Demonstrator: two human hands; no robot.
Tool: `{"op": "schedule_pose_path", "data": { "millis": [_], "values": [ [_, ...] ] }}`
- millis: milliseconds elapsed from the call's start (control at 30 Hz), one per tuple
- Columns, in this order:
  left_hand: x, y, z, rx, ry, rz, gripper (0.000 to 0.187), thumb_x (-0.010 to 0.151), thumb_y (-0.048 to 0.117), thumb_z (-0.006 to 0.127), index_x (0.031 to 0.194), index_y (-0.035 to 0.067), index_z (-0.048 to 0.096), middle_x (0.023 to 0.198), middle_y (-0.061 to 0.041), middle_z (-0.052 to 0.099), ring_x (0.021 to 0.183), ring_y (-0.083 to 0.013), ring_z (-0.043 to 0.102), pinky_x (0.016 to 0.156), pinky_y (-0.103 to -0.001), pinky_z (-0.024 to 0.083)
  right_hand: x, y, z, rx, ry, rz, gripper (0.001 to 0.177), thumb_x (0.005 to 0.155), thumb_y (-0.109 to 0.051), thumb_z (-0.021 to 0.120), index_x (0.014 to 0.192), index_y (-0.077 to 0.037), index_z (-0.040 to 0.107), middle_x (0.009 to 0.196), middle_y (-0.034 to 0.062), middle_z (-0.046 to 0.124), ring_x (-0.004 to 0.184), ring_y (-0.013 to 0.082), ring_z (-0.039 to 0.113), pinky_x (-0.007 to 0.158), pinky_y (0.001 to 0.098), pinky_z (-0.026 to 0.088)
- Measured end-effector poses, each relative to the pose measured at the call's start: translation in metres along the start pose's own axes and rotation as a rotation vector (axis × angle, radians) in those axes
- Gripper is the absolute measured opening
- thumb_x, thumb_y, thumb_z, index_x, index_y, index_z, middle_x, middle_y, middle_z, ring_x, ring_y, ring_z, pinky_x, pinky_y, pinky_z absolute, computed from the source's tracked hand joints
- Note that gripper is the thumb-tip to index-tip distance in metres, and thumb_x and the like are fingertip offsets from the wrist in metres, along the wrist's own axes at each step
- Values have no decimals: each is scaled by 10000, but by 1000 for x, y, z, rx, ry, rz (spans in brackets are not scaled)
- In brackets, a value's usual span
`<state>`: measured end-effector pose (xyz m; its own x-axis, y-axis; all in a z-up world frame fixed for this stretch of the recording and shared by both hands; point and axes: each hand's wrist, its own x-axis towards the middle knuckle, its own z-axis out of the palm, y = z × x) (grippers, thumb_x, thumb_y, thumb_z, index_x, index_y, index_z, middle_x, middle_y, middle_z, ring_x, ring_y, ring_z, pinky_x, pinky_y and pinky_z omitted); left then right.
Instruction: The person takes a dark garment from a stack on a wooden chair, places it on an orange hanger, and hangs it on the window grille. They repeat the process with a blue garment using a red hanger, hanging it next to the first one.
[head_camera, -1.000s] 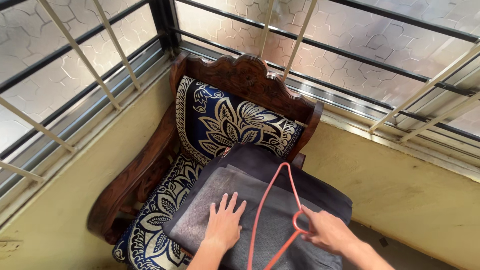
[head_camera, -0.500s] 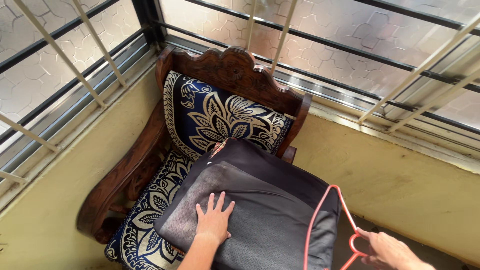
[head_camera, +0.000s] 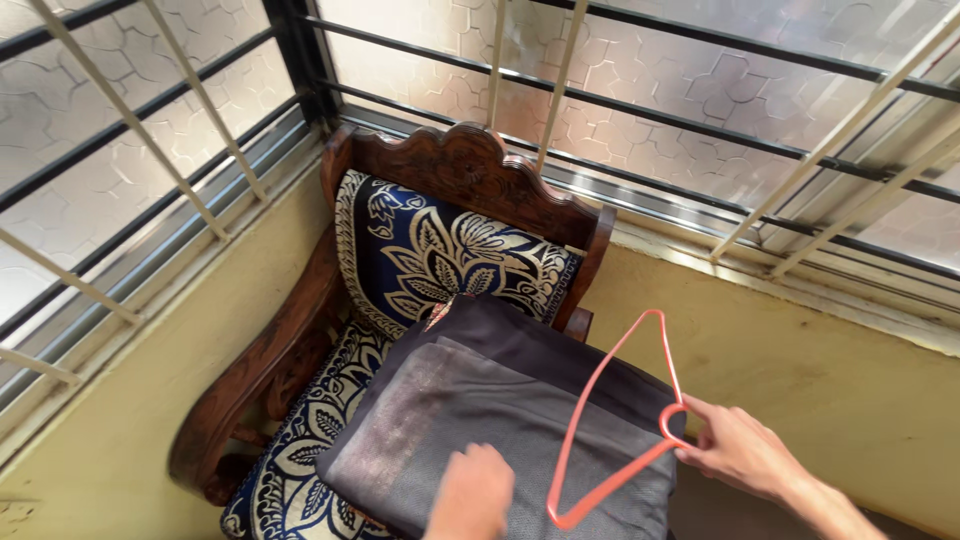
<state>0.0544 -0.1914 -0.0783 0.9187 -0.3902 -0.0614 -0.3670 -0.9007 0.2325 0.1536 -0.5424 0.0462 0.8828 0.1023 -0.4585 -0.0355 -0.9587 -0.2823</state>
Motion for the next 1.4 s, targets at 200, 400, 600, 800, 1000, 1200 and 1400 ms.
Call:
{"op": "schedule_pose_path", "data": {
  "millis": [200, 400, 600, 800, 1000, 1200, 1400],
  "values": [
    [12, 74, 118, -86, 300, 415, 287, 913, 217, 655, 1164, 83, 689, 1223, -232, 610, 1169, -404, 589, 912, -511, 495, 20, -54, 12, 24, -20, -15, 797, 753, -372, 834, 1454, -159, 519, 706, 102, 780, 697, 250, 768, 704, 397, 577],
    [32, 92, 203, 31, 598, 462, 301, 1019, 277, 601, 1259, 122, 693, 1340, -298, 609, 1263, -468, 600, 965, -570, 514, 30, -101, 50, -64, -51, -103, 779, 756, -399, 838, 1416, -112, 541, 840, 119, 768, 832, 293, 760, 758, 420, 600],
    [32, 69, 230, -92, 446, 211, 362, 1017, 346, 561, 1299, 150, 675, 1430, -345, 558, 1342, -556, 531, 974, -775, 416, 30, -125, 58, -109, -120, -75, 769, 791, -380, 821, 1444, -120, 509, 892, 115, 772, 934, 294, 759, 841, 398, 613],
    [36, 60, 246, -1, 522, 259, 391, 1045, 412, 546, 1395, 259, 631, 1493, -269, 574, 1347, -503, 557, 940, -760, 416, 34, -129, 62, -171, -131, -78, 763, 795, -392, 821, 1446, -141, 515, 979, 157, 750, 1001, 324, 743, 882, 422, 608],
    [57, 74, 257, 33, 882, 70, 389, 1070, 516, 548, 1418, 342, 559, 1336, -109, 730, 1209, -358, 708, 884, -693, 513, 60, -156, 102, -114, -46, -203, 761, 780, -413, 837, 1415, -132, 527, 1097, 196, 695, 1070, 372, 686, 904, 461, 575],
    [63, 64, 257, 155, 944, 33, 373, 1082, 568, 553, 1408, 387, 552, 1290, -30, 725, 1144, -272, 715, 836, -595, 562, 66, -193, 100, -41, 5, -209, 688, 784, -349, 821, 1379, -117, 563, 1006, 182, 725, 995, 363, 707, 871, 461, 572],
    [38, 16, 210, -249, 446, 453, 139, 1048, 262, 601, 1119, 144, 582, 1365, -198, 683, 1243, -315, 706, 867, -452, 592, 57, -161, 56, 91, 28, -189, 753, 742, -308, 818, 1419, -116, 549, 732, 113, 750, 709, 286, 743, 702, 397, 575]
  ]
}}
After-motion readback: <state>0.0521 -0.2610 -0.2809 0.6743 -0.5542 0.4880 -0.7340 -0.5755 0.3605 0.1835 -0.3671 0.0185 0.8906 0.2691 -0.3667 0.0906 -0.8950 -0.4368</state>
